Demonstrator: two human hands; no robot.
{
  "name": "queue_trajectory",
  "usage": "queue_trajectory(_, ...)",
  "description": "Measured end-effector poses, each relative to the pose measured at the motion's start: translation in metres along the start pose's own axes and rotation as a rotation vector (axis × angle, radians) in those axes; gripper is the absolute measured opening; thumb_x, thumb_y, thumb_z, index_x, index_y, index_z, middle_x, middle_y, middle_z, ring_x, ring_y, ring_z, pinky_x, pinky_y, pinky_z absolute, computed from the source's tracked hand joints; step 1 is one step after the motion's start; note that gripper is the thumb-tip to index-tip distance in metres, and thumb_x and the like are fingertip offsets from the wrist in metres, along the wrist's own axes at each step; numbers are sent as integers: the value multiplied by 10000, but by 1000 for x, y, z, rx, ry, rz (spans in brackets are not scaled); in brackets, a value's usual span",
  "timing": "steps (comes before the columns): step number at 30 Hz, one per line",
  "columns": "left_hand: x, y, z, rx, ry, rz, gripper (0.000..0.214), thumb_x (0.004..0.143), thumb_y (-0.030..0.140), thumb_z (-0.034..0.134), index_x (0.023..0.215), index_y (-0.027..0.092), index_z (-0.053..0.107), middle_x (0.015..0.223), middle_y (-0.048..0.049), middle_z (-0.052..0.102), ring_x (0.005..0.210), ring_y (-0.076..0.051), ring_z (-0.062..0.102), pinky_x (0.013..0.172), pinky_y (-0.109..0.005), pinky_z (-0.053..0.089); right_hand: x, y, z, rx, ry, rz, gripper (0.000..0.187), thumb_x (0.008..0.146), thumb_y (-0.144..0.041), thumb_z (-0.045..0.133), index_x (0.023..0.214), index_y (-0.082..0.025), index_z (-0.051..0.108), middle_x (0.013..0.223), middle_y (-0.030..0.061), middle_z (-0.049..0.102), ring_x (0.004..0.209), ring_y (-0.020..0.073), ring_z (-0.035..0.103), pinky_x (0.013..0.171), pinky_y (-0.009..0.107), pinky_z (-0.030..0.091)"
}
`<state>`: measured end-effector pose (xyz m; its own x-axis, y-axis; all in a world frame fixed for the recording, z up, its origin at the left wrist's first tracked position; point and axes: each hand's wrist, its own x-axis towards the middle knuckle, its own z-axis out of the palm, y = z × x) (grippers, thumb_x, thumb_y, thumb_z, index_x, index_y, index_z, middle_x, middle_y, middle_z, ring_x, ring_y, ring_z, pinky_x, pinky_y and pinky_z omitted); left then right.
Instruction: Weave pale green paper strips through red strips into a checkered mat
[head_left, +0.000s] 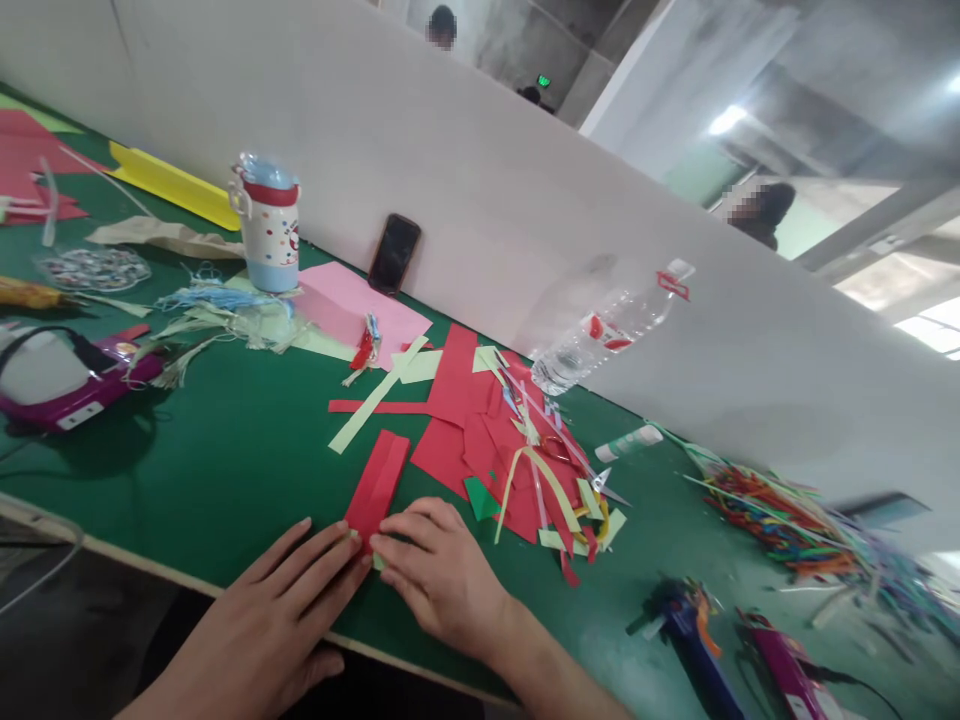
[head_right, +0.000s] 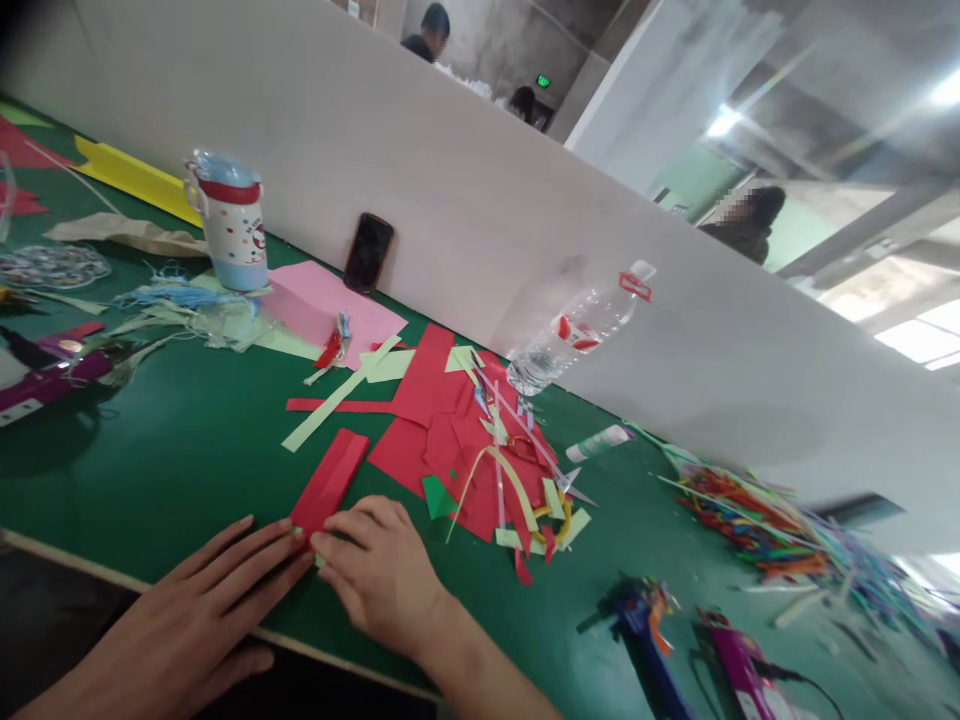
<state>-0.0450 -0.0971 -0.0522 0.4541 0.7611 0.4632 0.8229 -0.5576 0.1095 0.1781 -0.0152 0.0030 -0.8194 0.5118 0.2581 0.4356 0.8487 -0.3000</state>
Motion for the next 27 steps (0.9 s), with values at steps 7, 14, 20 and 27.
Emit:
queue_trajectory(7,0,2,-1,11,-9,-18,595,877,562,609,1405,311,500,1308,-13,637,1270,-183,533,1212,-346,182,-7,4,12,-46,-12,-5,238,975,-280,546,1194,-253,636,1228,41,680,1071,222,516,918,392,455)
queue_trajectory(14,0,-13,-24,148,12,149,471,903,457,593,1322,242,591,1320,-5,649,1278,-197,523,1142,-310,309,-8,2,11,-36,-22,19,242,978,-313,544,1196,-266,639,1239,23,679,1090,217,516,926,384,443)
queue_trajectory(20,-1,-12,-24,128,-22,201,453,919,399,573,1339,228,579,1358,-2,630,1276,-199,532,1156,-329,315,-8,2,12,-15,-1,23,246,984,-314,537,1204,-265,636,1245,24,682,1086,226,519,926,402,435)
queue_trajectory(27,-6,-11,-12,138,-93,190,615,921,522,559,1458,241,454,1397,-10,607,1264,-216,553,1131,-345,353,-10,3,14,-12,-4,26,253,986,-330,537,1211,-267,633,1263,26,680,1100,231,518,923,403,432)
